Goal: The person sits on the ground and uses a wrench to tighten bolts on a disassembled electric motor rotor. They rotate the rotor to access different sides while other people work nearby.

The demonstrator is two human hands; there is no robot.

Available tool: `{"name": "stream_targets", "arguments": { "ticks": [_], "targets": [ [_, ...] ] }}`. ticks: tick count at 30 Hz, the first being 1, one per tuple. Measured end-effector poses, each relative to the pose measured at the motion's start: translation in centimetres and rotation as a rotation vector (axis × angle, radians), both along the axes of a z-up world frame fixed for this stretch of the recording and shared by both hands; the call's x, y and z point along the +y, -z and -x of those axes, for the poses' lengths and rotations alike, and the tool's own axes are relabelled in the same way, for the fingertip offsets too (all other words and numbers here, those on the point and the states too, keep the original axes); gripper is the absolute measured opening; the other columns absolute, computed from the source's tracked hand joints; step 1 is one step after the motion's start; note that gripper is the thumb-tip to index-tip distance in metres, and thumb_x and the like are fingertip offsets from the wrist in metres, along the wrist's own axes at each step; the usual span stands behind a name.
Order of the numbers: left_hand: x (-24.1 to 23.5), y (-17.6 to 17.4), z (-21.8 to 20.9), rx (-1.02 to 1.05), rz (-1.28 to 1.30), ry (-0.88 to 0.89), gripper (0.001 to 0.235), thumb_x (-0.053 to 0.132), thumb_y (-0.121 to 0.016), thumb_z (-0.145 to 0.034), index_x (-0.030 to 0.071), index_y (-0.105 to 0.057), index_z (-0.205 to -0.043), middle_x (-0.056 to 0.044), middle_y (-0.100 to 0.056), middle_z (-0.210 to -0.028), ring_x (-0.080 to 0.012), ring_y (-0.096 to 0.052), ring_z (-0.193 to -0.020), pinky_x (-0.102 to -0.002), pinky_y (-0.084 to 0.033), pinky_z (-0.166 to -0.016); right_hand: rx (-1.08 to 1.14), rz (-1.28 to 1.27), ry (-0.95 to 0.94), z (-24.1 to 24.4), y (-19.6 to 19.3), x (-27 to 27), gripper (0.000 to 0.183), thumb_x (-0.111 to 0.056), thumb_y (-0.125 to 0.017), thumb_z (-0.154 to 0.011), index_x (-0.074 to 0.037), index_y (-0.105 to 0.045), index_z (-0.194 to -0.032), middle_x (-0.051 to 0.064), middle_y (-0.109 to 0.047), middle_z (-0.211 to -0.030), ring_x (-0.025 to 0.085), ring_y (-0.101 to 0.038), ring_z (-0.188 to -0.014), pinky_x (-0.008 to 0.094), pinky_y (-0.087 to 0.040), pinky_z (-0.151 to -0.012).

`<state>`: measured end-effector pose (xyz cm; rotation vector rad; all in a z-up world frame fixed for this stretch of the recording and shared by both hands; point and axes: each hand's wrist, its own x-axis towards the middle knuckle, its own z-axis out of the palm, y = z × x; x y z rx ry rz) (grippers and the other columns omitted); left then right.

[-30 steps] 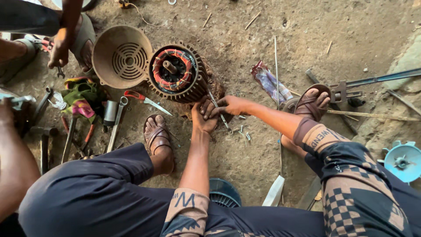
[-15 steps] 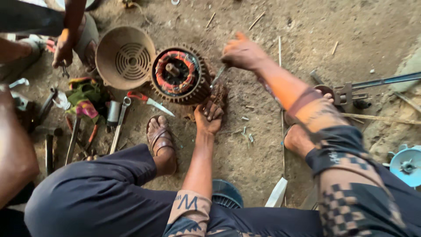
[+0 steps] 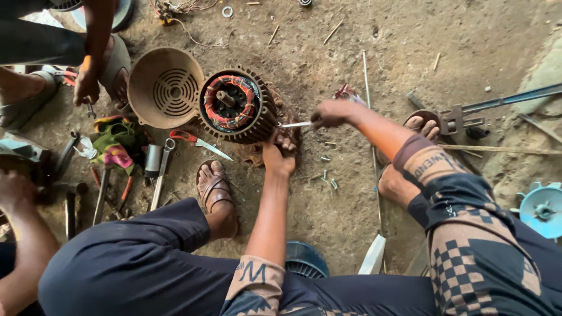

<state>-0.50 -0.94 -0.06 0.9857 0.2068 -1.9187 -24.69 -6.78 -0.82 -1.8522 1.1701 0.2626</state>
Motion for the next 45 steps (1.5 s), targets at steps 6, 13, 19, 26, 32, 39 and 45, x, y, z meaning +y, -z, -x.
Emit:
{"name": "stream_targets", "arguments": {
  "ticks": [6,13,19,26,32,39,45],
  "targets": [
    [0.1,0.6,-0.1,0.134,0.039,-0.082,0.013,0.017,-0.062,-0.096,0.014,-0.056,-0.084,0.005,-0.038,-0.062,-0.0099,-0.038,-0.053,-0.027,-0.032,-0.052,-0.163,-0.184,0.351,-2.1,0.1,3.9,0.034,-0.043,-0.061,-0.099,-0.013,-0.075,-0.11,0.005,-0.073,-0.078,0.017,-0.065,-0.064,0.038,-0.057,-0.062],
    [0.0,-0.4,-0.8,0.228,0.108,0.019,0.028,0.021,-0.054,-0.102,0.017,-0.049,-0.075,0.005,-0.034,-0.059,-0.009,-0.036,-0.051,-0.027,-0.031,-0.052,-0.291,0.099,0.494,-3.9,-1.7,7.3,0.028,-0.035,-0.072,-0.092,-0.009,-0.079,-0.101,0.003,-0.074,-0.071,0.012,-0.065,-0.056,0.033,-0.055,-0.057],
    [0.4,0.2,-1.9,0.376,0.178,0.113,0.034,0.02,-0.051,-0.105,0.017,-0.044,-0.072,0.005,-0.035,-0.057,-0.0089,-0.033,-0.048,-0.027,-0.029,-0.052,-0.313,-0.192,0.648,-4.6,-1.9,8.9,0.029,-0.034,-0.074,-0.092,-0.005,-0.077,-0.091,0.004,-0.069,-0.065,0.012,-0.061,-0.053,0.032,-0.05,-0.052],
    [-0.2,-0.8,-1.8,0.35,0.093,0.198,0.027,0.025,-0.052,-0.105,0.016,-0.049,-0.08,0.006,-0.031,-0.051,-0.009,-0.029,-0.041,-0.026,-0.025,-0.045,-0.321,-0.338,0.625,-2.4,-2.9,8.7,0.034,-0.032,-0.076,-0.093,-0.001,-0.072,-0.08,0.003,-0.067,-0.062,0.011,-0.06,-0.053,0.029,-0.047,-0.049],
    [0.2,-2.4,-1.2,0.097,0.189,0.357,0.023,0.025,-0.053,-0.103,0.016,-0.049,-0.082,0.003,-0.032,-0.051,-0.0121,-0.031,-0.041,-0.03,-0.028,-0.046,-0.221,-0.265,0.595,-1.8,-4.6,8.6,0.034,-0.035,-0.076,-0.091,-0.003,-0.073,-0.08,0.002,-0.066,-0.063,0.01,-0.058,-0.054,0.028,-0.047,-0.049],
    [0.4,0.3,-0.1,0.217,0.169,0.109,0.014,0.022,-0.053,-0.1,0.014,-0.064,-0.102,0.006,-0.034,-0.056,-0.0089,-0.035,-0.048,-0.026,-0.03,-0.049,-0.322,-0.233,0.866,-3.4,-2.3,10.5,0.037,-0.042,-0.067,-0.097,-0.006,-0.072,-0.09,-0.004,-0.056,-0.064,0.008,-0.053,-0.055,0.027,-0.048,-0.048],
    [-0.4,4.7,1.6,0.303,-0.057,-0.109,0.022,0.018,-0.049,-0.101,0.016,-0.048,-0.08,0.005,-0.038,-0.059,-0.0109,-0.037,-0.049,-0.028,-0.031,-0.049,-0.529,-0.257,1.105,-5.1,-0.1,12.0,0.039,-0.041,-0.071,-0.099,-0.006,-0.063,-0.086,-0.003,-0.047,-0.064,0.009,-0.044,-0.053,0.028,-0.04,-0.046]
  ]
}}
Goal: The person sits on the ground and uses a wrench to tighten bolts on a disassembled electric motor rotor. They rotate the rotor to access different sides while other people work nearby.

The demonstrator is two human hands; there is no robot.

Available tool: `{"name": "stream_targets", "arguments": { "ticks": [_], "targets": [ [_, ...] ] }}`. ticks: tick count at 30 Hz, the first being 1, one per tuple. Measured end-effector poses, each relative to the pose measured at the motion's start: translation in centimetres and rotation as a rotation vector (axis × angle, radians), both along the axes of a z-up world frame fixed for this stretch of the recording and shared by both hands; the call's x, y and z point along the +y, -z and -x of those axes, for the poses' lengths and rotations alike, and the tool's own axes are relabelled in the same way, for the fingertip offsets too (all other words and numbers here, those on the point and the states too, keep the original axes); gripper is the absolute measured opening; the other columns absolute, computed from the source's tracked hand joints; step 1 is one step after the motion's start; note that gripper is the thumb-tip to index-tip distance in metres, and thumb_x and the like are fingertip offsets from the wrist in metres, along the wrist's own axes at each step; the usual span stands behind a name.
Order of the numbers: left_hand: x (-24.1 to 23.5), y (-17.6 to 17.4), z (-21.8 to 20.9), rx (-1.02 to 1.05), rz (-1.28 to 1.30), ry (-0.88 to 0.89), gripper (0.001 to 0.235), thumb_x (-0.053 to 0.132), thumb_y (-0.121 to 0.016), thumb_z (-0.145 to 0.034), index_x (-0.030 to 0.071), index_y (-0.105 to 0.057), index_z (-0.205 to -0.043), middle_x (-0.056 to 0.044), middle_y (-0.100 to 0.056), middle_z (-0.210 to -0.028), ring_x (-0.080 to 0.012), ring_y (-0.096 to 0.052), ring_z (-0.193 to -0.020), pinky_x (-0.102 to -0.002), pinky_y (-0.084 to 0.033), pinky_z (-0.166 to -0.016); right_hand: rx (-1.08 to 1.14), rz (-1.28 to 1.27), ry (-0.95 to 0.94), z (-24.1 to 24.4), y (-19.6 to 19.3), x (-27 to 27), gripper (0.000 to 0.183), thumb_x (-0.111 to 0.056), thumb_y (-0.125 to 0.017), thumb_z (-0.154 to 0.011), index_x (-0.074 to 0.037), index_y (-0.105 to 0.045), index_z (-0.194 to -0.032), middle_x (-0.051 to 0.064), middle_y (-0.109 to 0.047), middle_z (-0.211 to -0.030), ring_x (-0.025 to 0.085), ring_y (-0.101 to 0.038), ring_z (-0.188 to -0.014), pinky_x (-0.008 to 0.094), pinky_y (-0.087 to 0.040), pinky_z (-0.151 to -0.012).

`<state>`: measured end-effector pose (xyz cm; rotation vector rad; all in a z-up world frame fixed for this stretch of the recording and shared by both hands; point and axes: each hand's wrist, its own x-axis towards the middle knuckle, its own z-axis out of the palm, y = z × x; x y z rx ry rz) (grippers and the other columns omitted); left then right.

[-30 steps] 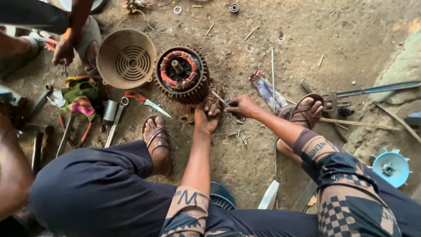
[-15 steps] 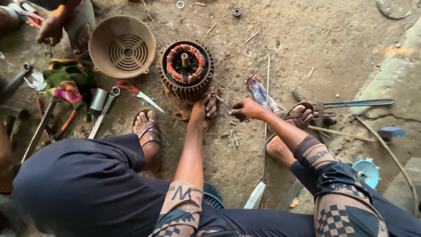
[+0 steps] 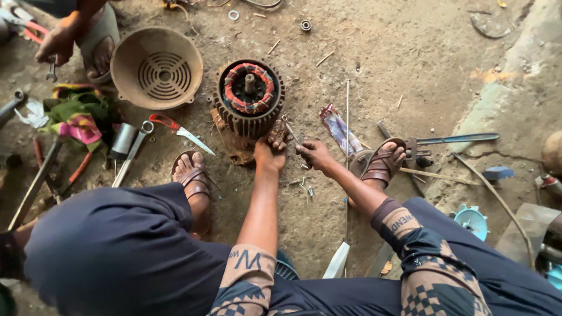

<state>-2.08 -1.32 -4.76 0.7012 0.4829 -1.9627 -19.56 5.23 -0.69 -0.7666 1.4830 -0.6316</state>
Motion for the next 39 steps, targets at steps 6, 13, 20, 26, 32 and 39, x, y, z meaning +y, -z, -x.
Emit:
{"name": "stream_targets", "arguments": {
  "ticks": [6,13,20,26,32,39],
  "targets": [
    [0.2,0.7,-0.2,0.004,0.068,0.036,0.029,0.018,-0.05,-0.102,0.018,-0.044,-0.074,0.005,-0.035,-0.055,-0.0104,-0.034,-0.044,-0.028,-0.028,-0.045,0.128,0.062,-0.083,-0.7,-0.1,0.5,0.035,-0.041,-0.067,-0.098,-0.008,-0.07,-0.087,-0.004,-0.051,-0.063,0.007,-0.047,-0.054,0.026,-0.041,-0.047],
    [0.5,-1.6,-0.2,-0.127,0.115,0.039,0.022,0.021,-0.049,-0.101,0.013,-0.056,-0.082,0.006,-0.037,-0.056,-0.0087,-0.032,-0.042,-0.026,-0.026,-0.042,0.362,0.134,-0.098,-2.0,-0.9,1.0,0.036,-0.039,-0.072,-0.093,-0.004,-0.072,-0.086,0.001,-0.059,-0.064,0.008,-0.051,-0.058,0.031,-0.045,-0.053],
    [1.3,-2.4,1.6,-0.273,0.039,-0.11,0.02,0.022,-0.056,-0.101,0.012,-0.052,-0.084,0.0,-0.046,-0.064,-0.0131,-0.04,-0.046,-0.028,-0.032,-0.044,0.525,0.164,-0.111,-2.9,-2.3,1.8,0.035,-0.04,-0.07,-0.095,-0.005,-0.076,-0.094,0.01,-0.063,-0.064,0.013,-0.053,-0.058,0.038,-0.045,-0.057],
    [1.0,-0.5,0.2,-0.107,0.146,-0.088,0.022,0.022,-0.051,-0.098,0.012,-0.05,-0.079,0.001,-0.045,-0.062,-0.0126,-0.04,-0.045,-0.029,-0.032,-0.043,0.523,0.412,-0.112,-3.6,-3.0,1.2,0.032,-0.036,-0.071,-0.094,-0.005,-0.077,-0.102,0.017,-0.072,-0.08,0.022,-0.065,-0.066,0.039,-0.051,-0.066],
    [0.5,-0.2,-0.6,-0.183,0.138,-0.071,0.018,0.017,-0.053,-0.101,0.012,-0.051,-0.084,0.002,-0.046,-0.07,-0.0119,-0.044,-0.057,-0.028,-0.035,-0.051,0.527,0.373,-0.013,-5.3,-2.9,1.2,0.032,-0.034,-0.073,-0.09,-0.006,-0.077,-0.106,0.02,-0.074,-0.091,0.033,-0.072,-0.078,0.041,-0.054,-0.071],
    [-0.2,-3.9,-2.0,-0.267,0.112,0.032,0.021,0.019,-0.052,-0.1,0.013,-0.051,-0.081,0.003,-0.044,-0.067,-0.011,-0.041,-0.054,-0.027,-0.033,-0.05,0.515,0.352,0.066,-5.7,-3.8,1.5,0.029,-0.031,-0.073,-0.09,-0.006,-0.078,-0.105,0.022,-0.072,-0.086,0.037,-0.07,-0.074,0.045,-0.054,-0.067]
  ]
}}
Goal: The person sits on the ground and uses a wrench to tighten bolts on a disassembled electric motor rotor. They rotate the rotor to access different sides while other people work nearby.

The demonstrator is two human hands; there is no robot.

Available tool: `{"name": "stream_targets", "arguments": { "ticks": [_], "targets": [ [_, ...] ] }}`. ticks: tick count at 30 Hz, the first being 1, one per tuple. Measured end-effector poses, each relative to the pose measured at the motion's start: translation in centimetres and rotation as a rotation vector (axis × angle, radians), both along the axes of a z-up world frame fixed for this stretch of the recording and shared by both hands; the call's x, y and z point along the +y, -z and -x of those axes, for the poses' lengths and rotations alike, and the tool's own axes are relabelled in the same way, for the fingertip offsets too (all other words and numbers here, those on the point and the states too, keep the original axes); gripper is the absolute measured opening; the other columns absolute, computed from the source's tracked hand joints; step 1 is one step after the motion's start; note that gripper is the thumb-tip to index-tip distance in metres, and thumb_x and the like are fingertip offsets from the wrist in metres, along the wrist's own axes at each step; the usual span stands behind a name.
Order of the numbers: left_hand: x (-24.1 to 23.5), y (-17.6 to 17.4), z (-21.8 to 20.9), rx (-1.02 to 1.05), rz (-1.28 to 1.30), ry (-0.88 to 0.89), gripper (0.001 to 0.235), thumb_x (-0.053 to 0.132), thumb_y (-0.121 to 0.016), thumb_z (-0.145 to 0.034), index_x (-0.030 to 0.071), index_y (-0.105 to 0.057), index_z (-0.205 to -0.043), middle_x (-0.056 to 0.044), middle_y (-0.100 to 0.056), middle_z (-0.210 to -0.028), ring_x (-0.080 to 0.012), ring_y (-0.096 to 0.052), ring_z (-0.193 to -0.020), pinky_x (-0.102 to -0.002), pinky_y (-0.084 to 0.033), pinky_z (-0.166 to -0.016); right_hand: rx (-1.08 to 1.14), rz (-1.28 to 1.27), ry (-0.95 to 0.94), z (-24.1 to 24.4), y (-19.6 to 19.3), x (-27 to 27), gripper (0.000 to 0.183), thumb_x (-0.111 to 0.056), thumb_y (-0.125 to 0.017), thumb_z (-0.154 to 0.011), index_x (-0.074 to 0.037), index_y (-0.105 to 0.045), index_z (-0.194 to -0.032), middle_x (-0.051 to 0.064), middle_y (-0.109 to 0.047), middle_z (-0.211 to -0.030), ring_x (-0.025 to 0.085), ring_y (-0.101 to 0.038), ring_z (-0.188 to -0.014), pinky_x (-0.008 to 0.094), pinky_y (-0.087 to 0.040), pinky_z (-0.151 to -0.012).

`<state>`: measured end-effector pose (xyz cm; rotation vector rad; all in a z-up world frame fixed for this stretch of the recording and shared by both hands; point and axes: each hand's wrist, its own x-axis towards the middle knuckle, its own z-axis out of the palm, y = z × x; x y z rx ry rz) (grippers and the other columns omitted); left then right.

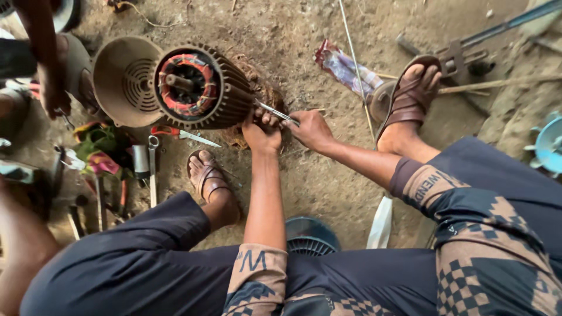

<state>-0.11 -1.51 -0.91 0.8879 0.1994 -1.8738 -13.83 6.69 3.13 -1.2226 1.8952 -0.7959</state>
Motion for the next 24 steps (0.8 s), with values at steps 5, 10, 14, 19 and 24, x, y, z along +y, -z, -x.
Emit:
{"name": "stream_targets", "arguments": {
  "ticks": [5,10,14,19,24],
  "targets": [
    [0.0,0.1,-0.9,0.106,0.108,-0.004,0.029,0.012,-0.051,-0.101,0.017,-0.045,-0.073,0.006,-0.037,-0.06,-0.0085,-0.034,-0.047,-0.026,-0.029,-0.047,-0.045,-0.04,0.051,-2.1,-1.1,-0.2,0.024,-0.028,-0.071,-0.094,-0.004,-0.076,-0.093,0.017,-0.071,-0.073,0.026,-0.064,-0.058,0.044,-0.05,-0.056],
    [0.4,-1.9,-2.1,0.245,0.083,0.106,0.028,0.014,-0.049,-0.106,0.013,-0.048,-0.078,0.006,-0.035,-0.057,-0.0071,-0.03,-0.046,-0.025,-0.027,-0.049,-0.047,-0.173,0.088,-2.3,-0.9,-0.2,0.023,-0.03,-0.069,-0.094,-0.008,-0.075,-0.096,0.012,-0.073,-0.073,0.027,-0.063,-0.058,0.044,-0.05,-0.053],
    [0.2,-2.4,-2.5,0.287,0.087,0.164,0.031,0.013,-0.048,-0.107,0.013,-0.048,-0.076,0.006,-0.034,-0.056,-0.0079,-0.028,-0.044,-0.025,-0.025,-0.047,0.01,0.055,0.031,0.0,-0.2,-0.5,0.028,-0.033,-0.075,-0.089,-0.006,-0.076,-0.098,0.016,-0.073,-0.082,0.032,-0.07,-0.069,0.045,-0.054,-0.064],
    [0.9,-1.8,-2.8,0.41,0.139,0.146,0.025,0.014,-0.046,-0.104,0.012,-0.052,-0.081,0.006,-0.032,-0.055,-0.0068,-0.027,-0.044,-0.024,-0.023,-0.047,0.006,0.121,-0.236,3.4,0.6,-1.9,0.038,-0.044,-0.077,-0.088,-0.007,-0.075,-0.096,0.018,-0.072,-0.087,0.037,-0.071,-0.081,0.046,-0.054,-0.071],
    [1.6,-1.3,-2.1,0.343,0.077,0.022,0.025,0.021,-0.045,-0.102,0.011,-0.056,-0.082,0.006,-0.032,-0.053,-0.0065,-0.027,-0.043,-0.024,-0.022,-0.045,0.134,-0.054,-0.351,4.4,-1.3,-3.5,0.039,-0.048,-0.069,-0.095,-0.011,-0.073,-0.106,0.02,-0.071,-0.089,0.041,-0.068,-0.086,0.048,-0.052,-0.073]
  ]
}}
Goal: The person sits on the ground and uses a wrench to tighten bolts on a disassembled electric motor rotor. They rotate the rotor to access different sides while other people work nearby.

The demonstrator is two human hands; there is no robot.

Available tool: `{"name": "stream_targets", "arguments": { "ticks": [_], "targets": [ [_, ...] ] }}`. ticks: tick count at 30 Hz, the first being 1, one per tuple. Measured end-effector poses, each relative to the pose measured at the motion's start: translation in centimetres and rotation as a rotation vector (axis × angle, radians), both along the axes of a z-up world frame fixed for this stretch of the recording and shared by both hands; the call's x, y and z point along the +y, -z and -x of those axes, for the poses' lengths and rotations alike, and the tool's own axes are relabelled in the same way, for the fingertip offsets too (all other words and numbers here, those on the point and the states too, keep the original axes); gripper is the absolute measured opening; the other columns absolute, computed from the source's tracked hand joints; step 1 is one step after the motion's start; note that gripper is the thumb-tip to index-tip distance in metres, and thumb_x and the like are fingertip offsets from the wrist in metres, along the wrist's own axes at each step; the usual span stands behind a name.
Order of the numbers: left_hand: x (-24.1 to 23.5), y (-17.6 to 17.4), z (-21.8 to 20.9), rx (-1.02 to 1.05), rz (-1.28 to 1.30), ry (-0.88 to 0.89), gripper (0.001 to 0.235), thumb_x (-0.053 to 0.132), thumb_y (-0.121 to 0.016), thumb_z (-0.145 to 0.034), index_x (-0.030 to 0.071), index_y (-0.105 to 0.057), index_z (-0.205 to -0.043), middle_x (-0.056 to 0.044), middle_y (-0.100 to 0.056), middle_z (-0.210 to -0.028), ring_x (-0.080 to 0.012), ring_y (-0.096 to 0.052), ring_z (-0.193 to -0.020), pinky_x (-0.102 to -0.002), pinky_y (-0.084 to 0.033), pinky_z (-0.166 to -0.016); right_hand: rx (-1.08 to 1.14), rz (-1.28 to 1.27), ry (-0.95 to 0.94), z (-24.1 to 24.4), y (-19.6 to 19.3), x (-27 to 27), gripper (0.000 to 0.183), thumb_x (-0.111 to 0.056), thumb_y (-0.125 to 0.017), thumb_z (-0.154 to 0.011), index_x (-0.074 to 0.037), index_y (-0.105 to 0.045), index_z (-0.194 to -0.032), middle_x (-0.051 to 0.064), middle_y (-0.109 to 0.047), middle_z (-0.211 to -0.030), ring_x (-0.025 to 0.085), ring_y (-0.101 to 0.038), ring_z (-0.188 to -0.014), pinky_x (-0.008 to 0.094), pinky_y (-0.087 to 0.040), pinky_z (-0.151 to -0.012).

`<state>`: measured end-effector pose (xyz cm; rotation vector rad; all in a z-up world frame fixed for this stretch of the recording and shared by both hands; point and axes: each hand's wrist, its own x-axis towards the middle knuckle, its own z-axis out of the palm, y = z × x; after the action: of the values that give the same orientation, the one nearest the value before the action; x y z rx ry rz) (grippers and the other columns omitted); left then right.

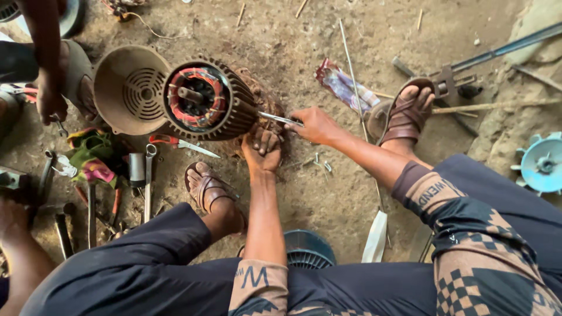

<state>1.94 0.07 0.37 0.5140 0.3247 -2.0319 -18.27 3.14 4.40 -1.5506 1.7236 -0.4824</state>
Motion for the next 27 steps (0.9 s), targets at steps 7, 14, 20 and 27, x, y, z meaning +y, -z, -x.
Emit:
{"name": "stream_targets", "arguments": {
  "ticks": [7,14,20,27],
  "targets": [
    [-0.1,0.3,0.4,-0.07,-0.01,0.006,0.029,0.018,-0.044,-0.104,0.014,-0.052,-0.077,0.007,-0.032,-0.052,-0.0065,-0.027,-0.041,-0.024,-0.022,-0.043,0.622,0.366,-0.525,4.7,-2.4,-9.3,0.026,-0.035,-0.059,-0.107,-0.015,-0.068,-0.093,0.006,-0.067,-0.089,0.021,-0.067,-0.086,0.041,-0.054,-0.081],
    [-0.6,-0.5,1.2,-0.034,-0.004,-0.004,0.03,0.013,-0.045,-0.105,0.015,-0.047,-0.076,0.005,-0.033,-0.059,-0.0091,-0.032,-0.049,-0.026,-0.028,-0.05,0.742,0.628,-0.834,2.3,-2.6,-18.7,0.005,-0.021,-0.067,-0.081,-0.019,-0.065,-0.076,-0.001,-0.058,-0.075,0.016,-0.062,-0.078,0.043,-0.05,-0.102],
    [-0.8,-0.6,2.1,-0.406,-0.148,0.078,0.032,0.024,-0.061,-0.1,0.018,-0.048,-0.072,0.006,-0.038,-0.057,-0.0103,-0.036,-0.045,-0.027,-0.031,-0.045,0.341,-0.166,-0.837,5.7,0.9,-14.7,0.026,-0.032,-0.061,-0.103,-0.012,-0.075,-0.094,0.008,-0.071,-0.083,0.022,-0.068,-0.072,0.038,-0.06,-0.066],
    [1.1,-2.8,3.6,-1.226,0.257,0.291,0.034,0.026,-0.066,-0.104,-0.004,-0.065,-0.089,-0.008,-0.066,-0.073,-0.0163,-0.065,-0.06,-0.03,-0.049,-0.051,-0.289,-0.705,-0.627,4.7,4.3,-5.1,0.027,-0.032,-0.083,-0.088,-0.007,-0.084,-0.099,0.001,-0.076,-0.074,0.01,-0.063,-0.063,0.031,-0.049,-0.055]
  ]
}}
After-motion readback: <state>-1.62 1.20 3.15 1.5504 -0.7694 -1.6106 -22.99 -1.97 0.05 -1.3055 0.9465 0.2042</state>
